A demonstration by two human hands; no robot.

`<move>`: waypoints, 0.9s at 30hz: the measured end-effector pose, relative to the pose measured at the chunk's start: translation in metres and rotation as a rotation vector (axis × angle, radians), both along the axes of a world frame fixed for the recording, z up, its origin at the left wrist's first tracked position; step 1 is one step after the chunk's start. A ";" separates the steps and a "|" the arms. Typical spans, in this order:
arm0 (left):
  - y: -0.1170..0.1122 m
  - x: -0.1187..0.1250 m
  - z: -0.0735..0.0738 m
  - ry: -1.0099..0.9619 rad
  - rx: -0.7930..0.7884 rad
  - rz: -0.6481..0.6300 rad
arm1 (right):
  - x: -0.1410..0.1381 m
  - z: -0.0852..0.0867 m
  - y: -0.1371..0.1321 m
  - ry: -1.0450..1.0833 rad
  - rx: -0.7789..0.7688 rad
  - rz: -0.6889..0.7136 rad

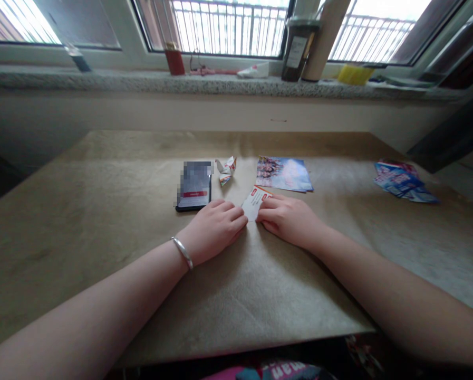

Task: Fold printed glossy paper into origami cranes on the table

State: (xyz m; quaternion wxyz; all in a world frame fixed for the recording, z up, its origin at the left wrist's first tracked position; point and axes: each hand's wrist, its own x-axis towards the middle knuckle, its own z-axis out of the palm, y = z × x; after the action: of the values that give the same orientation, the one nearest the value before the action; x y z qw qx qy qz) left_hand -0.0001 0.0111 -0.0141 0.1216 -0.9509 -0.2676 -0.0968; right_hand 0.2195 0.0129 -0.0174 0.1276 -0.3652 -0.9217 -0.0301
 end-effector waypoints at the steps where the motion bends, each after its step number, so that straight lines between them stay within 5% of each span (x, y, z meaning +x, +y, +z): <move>1: 0.000 0.000 0.000 -0.003 0.009 -0.002 | 0.000 0.000 0.000 0.003 0.001 0.003; 27: -0.003 -0.016 0.017 0.076 -0.149 0.078 | 0.003 -0.001 0.000 -0.035 0.027 0.027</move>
State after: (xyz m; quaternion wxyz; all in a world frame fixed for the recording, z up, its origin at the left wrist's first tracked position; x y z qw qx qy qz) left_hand -0.0159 0.0077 0.0027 0.0642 -0.9492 -0.3059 -0.0358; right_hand 0.2224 0.0129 -0.0187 0.1170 -0.3502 -0.9281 -0.0474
